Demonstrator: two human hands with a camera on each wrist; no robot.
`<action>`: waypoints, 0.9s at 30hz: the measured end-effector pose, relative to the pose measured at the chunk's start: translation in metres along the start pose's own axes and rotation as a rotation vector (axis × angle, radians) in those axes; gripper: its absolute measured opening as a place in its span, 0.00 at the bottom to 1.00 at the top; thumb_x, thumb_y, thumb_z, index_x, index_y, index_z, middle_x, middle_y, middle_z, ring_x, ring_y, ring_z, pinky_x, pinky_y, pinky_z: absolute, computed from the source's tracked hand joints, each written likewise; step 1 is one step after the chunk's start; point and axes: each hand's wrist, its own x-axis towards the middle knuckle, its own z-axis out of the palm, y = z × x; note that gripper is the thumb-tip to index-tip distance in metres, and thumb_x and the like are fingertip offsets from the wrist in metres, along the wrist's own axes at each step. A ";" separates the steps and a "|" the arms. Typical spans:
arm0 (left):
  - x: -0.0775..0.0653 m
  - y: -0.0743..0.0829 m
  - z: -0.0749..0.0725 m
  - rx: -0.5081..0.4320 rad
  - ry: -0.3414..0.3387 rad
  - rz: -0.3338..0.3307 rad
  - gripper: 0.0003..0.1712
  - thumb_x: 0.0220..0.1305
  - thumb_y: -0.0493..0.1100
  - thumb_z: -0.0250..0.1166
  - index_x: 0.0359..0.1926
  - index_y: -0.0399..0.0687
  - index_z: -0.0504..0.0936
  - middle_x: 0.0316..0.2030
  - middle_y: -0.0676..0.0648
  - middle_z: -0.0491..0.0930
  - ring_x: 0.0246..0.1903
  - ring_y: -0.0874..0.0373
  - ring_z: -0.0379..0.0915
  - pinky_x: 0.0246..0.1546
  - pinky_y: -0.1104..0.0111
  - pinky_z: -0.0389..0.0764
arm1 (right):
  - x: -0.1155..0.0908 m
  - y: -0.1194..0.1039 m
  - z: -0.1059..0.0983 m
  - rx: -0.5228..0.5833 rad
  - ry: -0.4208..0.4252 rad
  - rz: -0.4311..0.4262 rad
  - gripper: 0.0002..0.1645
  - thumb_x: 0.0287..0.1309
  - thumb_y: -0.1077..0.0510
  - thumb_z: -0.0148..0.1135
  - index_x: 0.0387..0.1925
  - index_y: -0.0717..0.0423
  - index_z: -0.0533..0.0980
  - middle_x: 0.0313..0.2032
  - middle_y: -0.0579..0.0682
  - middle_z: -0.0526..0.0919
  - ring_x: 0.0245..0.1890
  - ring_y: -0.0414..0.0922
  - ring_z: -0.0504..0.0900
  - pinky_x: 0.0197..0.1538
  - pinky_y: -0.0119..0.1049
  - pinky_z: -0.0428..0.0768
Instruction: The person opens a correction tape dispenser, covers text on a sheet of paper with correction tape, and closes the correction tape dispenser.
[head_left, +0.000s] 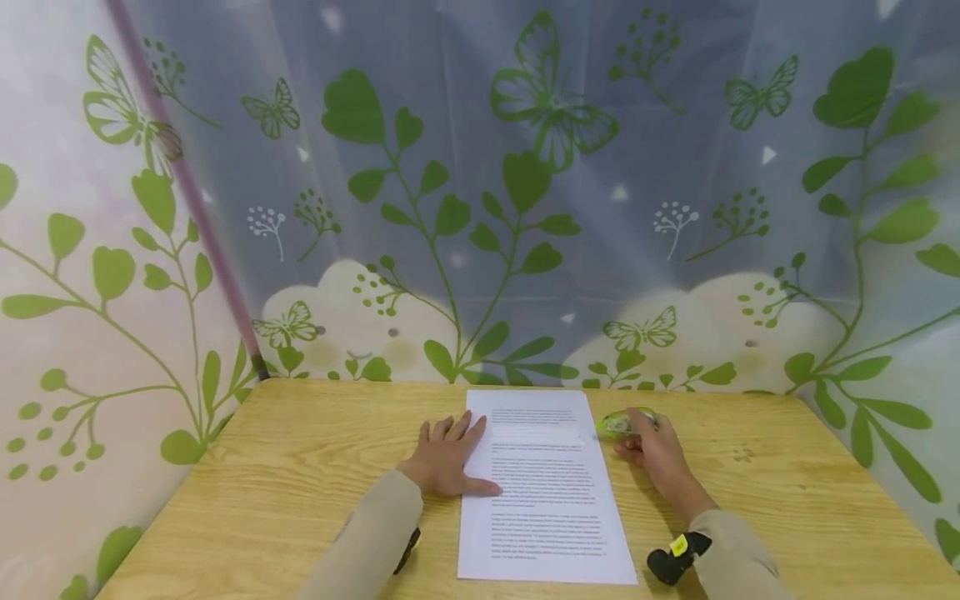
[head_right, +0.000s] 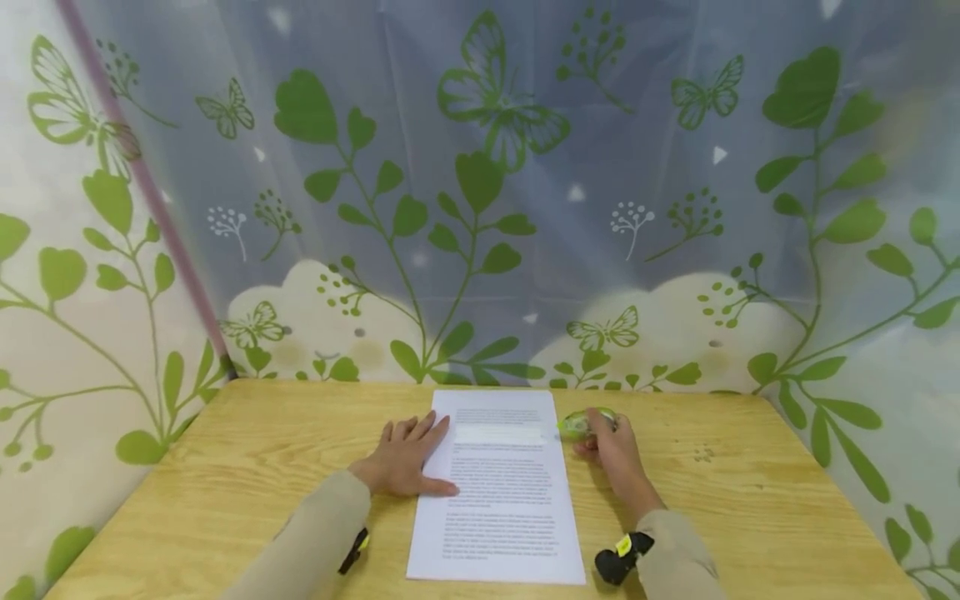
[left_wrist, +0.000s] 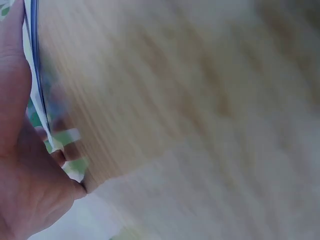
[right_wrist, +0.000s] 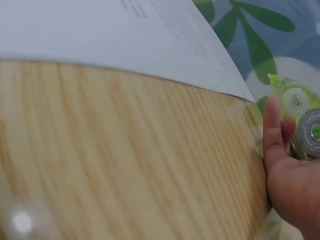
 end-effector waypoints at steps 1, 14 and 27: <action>0.000 -0.001 0.001 -0.017 0.005 0.004 0.63 0.49 0.80 0.55 0.76 0.51 0.47 0.73 0.41 0.46 0.68 0.37 0.45 0.61 0.37 0.42 | -0.001 0.000 -0.001 0.023 -0.001 0.002 0.32 0.69 0.40 0.48 0.56 0.61 0.54 0.33 0.54 0.70 0.29 0.41 0.78 0.40 0.35 0.81; 0.004 -0.015 -0.001 -0.168 0.170 0.006 0.59 0.51 0.78 0.56 0.74 0.48 0.54 0.71 0.38 0.52 0.67 0.37 0.49 0.64 0.44 0.50 | -0.007 -0.013 0.001 -0.208 0.026 -0.142 0.35 0.59 0.32 0.54 0.48 0.59 0.70 0.32 0.54 0.72 0.24 0.41 0.71 0.30 0.34 0.75; -0.003 0.005 -0.029 -0.462 0.208 -0.027 0.54 0.54 0.71 0.62 0.72 0.46 0.57 0.66 0.43 0.64 0.63 0.46 0.62 0.57 0.51 0.67 | -0.021 -0.040 0.021 -0.195 -0.118 -0.177 0.33 0.60 0.42 0.61 0.53 0.65 0.71 0.33 0.51 0.74 0.31 0.45 0.76 0.36 0.40 0.81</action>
